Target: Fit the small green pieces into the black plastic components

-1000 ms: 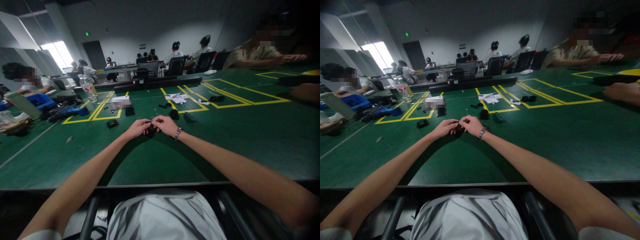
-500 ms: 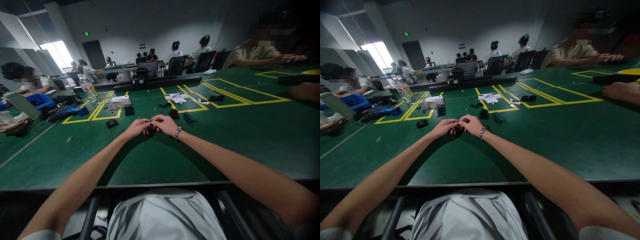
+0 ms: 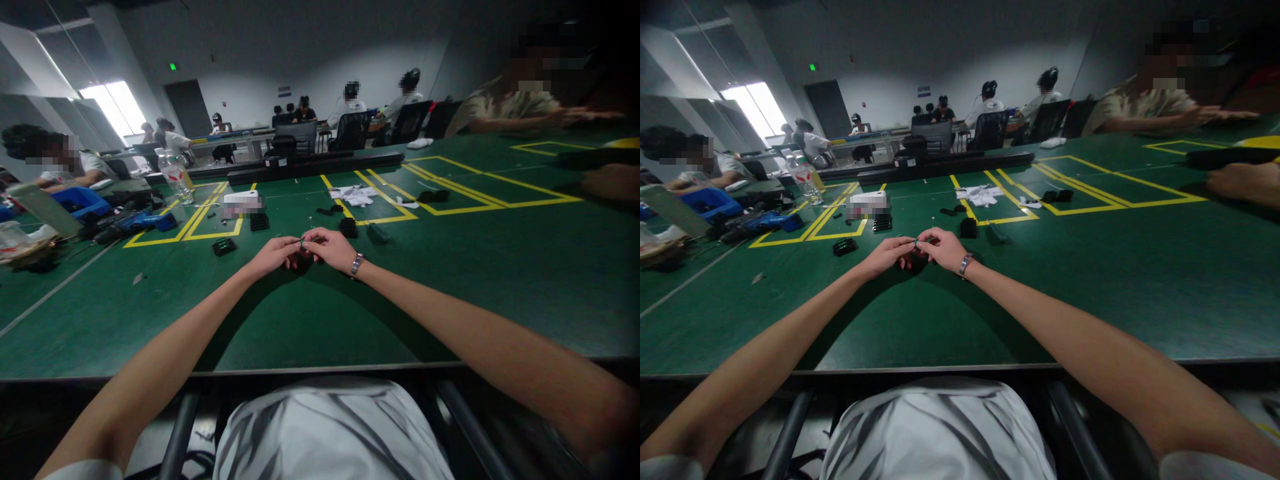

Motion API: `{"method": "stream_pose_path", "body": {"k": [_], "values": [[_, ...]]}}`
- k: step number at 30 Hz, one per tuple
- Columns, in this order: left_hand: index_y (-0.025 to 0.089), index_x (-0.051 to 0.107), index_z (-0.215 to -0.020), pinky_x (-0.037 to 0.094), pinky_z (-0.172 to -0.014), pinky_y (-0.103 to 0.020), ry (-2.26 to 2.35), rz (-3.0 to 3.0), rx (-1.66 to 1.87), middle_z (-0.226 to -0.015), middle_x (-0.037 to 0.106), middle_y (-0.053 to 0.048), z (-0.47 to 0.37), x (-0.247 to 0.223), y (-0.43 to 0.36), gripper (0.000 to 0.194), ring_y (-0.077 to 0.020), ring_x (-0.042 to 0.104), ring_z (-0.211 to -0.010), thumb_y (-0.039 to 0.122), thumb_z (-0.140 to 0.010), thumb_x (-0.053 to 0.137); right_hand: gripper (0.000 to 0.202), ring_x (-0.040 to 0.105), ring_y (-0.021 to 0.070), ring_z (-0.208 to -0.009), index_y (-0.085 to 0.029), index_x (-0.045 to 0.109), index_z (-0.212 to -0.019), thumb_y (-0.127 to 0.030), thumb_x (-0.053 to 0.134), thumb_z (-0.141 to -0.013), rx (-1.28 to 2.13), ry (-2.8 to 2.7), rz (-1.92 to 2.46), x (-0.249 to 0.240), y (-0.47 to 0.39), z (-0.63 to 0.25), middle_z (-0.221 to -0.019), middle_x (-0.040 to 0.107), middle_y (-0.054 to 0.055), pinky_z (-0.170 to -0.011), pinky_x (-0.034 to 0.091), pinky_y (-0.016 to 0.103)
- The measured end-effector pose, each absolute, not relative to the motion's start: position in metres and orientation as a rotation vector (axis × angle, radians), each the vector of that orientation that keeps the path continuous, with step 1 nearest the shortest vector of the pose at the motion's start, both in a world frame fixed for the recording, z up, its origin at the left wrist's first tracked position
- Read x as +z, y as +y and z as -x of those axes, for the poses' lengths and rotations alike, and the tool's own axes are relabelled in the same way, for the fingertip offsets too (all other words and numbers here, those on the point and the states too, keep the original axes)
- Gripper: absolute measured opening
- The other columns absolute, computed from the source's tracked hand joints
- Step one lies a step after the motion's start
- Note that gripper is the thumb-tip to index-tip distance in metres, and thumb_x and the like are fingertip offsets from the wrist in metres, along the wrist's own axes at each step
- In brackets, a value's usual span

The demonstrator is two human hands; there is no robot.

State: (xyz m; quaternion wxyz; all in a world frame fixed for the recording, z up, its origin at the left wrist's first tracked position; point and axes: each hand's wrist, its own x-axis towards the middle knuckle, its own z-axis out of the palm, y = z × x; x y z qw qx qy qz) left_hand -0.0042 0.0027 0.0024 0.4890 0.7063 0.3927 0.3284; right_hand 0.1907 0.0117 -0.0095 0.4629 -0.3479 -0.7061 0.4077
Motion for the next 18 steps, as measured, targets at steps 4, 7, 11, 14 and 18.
{"method": "stream_pose_path", "body": {"k": [4,7,11,14,18], "values": [[0.007,0.063,-0.113,0.042,-0.047,-0.016,0.93,-1.705,0.799,-0.087,0.07,-0.009,0.0047,0.0008,0.0043,0.039,-0.0074,0.062,-0.055,0.039,-0.091,0.057,0.027,0.06,0.0095,-0.055,-0.014,0.064,-0.086,-0.038,0.072,-0.077,1.009,-1.725,0.852,-0.0103,0.0131,-0.1906,-0.088,0.068,0.008,-0.045,0.05,0.021],[0.008,0.063,-0.113,0.041,-0.046,-0.016,0.932,-1.689,0.805,-0.086,0.07,-0.009,0.0047,0.0002,0.0046,0.039,-0.0074,0.062,-0.055,0.039,-0.091,0.058,0.027,0.06,0.0099,-0.055,-0.013,0.065,-0.086,-0.039,0.071,-0.078,1.011,-1.715,0.863,-0.01,0.0135,-0.1903,-0.086,0.068,0.008,-0.044,0.05,0.02],[0.007,0.063,-0.112,0.041,-0.046,-0.017,0.945,-1.684,0.812,-0.088,0.071,-0.009,0.0044,0.0007,0.004,0.037,-0.0072,0.061,-0.054,0.037,-0.091,0.058,0.028,0.059,0.0094,-0.052,-0.013,0.067,-0.088,-0.039,0.071,-0.079,1.012,-1.704,0.889,-0.0103,0.0143,-0.1905,-0.08,0.068,0.007,-0.044,0.049,0.02],[0.008,0.064,-0.112,0.041,-0.047,-0.017,0.942,-1.69,0.81,-0.09,0.071,-0.01,0.0043,0.001,0.0038,0.036,-0.007,0.061,-0.055,0.036,-0.091,0.058,0.029,0.059,0.0094,-0.051,-0.012,0.067,-0.089,-0.04,0.07,-0.08,1.009,-1.705,0.887,-0.0112,0.0155,-0.1912,-0.077,0.068,0.006,-0.043,0.049,0.02],[0.008,0.063,-0.117,0.041,-0.047,-0.017,0.942,-1.704,0.798,-0.092,0.071,-0.01,0.0045,0.0011,0.0034,0.038,-0.0074,0.061,-0.056,0.035,-0.092,0.056,0.031,0.059,0.0097,-0.05,-0.013,0.068,-0.09,-0.042,0.07,-0.081,1.002,-1.705,0.901,-0.0114,0.0161,-0.1921,-0.078,0.07,0.007,-0.043,0.049,0.021]]}}
